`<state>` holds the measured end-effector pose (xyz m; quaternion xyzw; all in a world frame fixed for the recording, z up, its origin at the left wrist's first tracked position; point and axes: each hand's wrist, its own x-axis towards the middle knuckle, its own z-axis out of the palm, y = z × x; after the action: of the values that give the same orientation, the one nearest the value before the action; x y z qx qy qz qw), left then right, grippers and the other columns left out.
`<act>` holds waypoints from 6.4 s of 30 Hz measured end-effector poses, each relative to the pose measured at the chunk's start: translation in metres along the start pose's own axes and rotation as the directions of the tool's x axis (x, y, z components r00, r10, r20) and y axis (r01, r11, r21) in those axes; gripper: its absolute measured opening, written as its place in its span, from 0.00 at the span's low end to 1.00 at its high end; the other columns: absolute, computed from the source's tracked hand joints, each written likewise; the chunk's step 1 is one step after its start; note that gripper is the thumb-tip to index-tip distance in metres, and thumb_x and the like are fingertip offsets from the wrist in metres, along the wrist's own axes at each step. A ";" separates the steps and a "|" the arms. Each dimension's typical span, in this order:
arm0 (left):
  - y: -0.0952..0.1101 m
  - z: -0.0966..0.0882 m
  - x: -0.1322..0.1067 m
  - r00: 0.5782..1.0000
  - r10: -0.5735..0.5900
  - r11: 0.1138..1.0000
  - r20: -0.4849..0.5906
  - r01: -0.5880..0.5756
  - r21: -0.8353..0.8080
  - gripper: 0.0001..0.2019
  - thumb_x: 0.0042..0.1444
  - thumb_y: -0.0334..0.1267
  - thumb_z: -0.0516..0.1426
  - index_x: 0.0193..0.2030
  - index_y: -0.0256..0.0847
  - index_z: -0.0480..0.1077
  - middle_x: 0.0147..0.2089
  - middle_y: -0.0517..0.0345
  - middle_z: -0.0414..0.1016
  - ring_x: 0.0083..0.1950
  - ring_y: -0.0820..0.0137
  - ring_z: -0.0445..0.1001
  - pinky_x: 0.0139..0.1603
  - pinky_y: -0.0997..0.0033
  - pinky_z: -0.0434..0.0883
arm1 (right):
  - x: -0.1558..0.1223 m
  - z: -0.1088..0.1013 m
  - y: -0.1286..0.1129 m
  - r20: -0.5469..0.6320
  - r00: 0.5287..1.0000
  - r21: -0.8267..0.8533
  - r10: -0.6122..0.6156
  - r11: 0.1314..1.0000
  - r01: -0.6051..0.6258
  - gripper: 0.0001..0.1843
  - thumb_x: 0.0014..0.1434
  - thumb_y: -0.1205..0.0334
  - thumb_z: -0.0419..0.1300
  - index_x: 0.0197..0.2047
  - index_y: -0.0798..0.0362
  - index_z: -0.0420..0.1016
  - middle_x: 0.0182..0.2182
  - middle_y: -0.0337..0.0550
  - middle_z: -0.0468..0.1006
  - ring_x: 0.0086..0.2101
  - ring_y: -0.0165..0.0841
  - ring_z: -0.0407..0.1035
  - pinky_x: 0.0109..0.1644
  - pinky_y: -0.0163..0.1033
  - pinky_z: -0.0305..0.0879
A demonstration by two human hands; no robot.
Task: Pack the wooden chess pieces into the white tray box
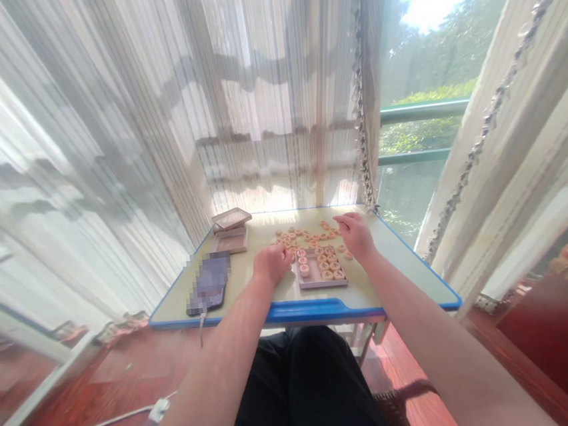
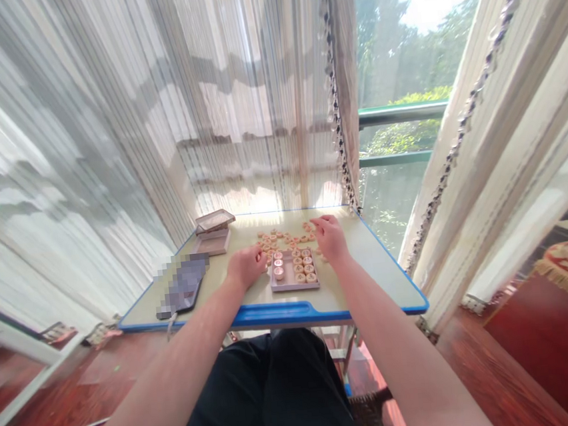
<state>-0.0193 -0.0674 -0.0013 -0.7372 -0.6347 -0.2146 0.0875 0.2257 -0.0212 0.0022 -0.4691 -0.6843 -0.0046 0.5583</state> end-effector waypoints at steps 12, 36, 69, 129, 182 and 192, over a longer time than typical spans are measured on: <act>0.003 -0.008 -0.002 0.999 0.010 1.000 0.034 -0.010 0.000 0.13 0.58 0.41 0.49 0.33 0.40 0.73 0.36 0.51 0.78 0.38 0.65 0.75 0.35 0.69 0.63 | -0.035 -0.012 -0.054 0.055 0.989 0.110 -0.136 0.985 0.130 0.10 0.55 0.65 0.56 0.40 0.51 0.76 0.34 0.44 0.77 0.30 0.31 0.72 0.40 0.39 0.71; 0.002 -0.007 -0.003 1.000 -0.012 1.000 0.022 0.013 -0.025 0.15 0.58 0.42 0.49 0.35 0.40 0.75 0.36 0.49 0.78 0.38 0.64 0.74 0.37 0.69 0.64 | -0.082 -0.004 -0.094 0.369 0.887 0.015 -0.277 0.956 0.292 0.07 0.59 0.61 0.58 0.38 0.48 0.78 0.33 0.40 0.81 0.36 0.35 0.67 0.45 0.41 0.66; 0.001 -0.007 -0.003 1.000 -0.008 0.999 0.012 0.009 -0.053 0.14 0.56 0.41 0.49 0.35 0.40 0.75 0.34 0.50 0.78 0.37 0.63 0.74 0.36 0.68 0.65 | -0.081 -0.011 -0.095 0.426 0.871 -0.108 -0.244 0.942 0.317 0.13 0.55 0.69 0.54 0.34 0.48 0.80 0.34 0.40 0.81 0.37 0.37 0.64 0.48 0.43 0.62; -0.002 -0.005 0.000 0.998 -0.053 0.994 -0.020 0.051 -0.096 0.14 0.57 0.39 0.49 0.33 0.40 0.75 0.33 0.50 0.78 0.35 0.64 0.74 0.34 0.69 0.63 | -0.081 -0.013 -0.099 0.409 0.908 -0.281 -0.087 0.935 0.217 0.10 0.55 0.66 0.50 0.29 0.51 0.73 0.28 0.43 0.76 0.39 0.39 0.63 0.49 0.42 0.54; -0.036 0.004 0.008 0.962 -0.268 0.924 0.058 0.274 -0.267 0.16 0.49 0.24 0.50 0.40 0.38 0.75 0.43 0.47 0.78 0.47 0.62 0.74 0.48 0.67 0.67 | -0.073 -0.038 -0.024 0.222 0.927 -0.642 0.302 0.761 -0.094 0.18 0.56 0.68 0.50 0.44 0.56 0.78 0.42 0.51 0.80 0.44 0.40 0.70 0.52 0.44 0.57; -0.034 0.005 0.009 0.956 -0.283 0.935 0.077 0.293 -0.198 0.15 0.53 0.28 0.51 0.42 0.38 0.76 0.45 0.45 0.78 0.48 0.60 0.74 0.49 0.66 0.67 | -0.076 -0.047 -0.028 0.197 0.946 -0.664 0.259 0.745 -0.066 0.17 0.59 0.59 0.51 0.41 0.57 0.78 0.39 0.52 0.79 0.42 0.42 0.68 0.50 0.46 0.53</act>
<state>-0.0509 -0.0509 -0.0067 -0.6461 -0.7119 -0.2726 -0.0372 0.2389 -0.1100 -0.0240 -0.6873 -0.6670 -0.1264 0.2584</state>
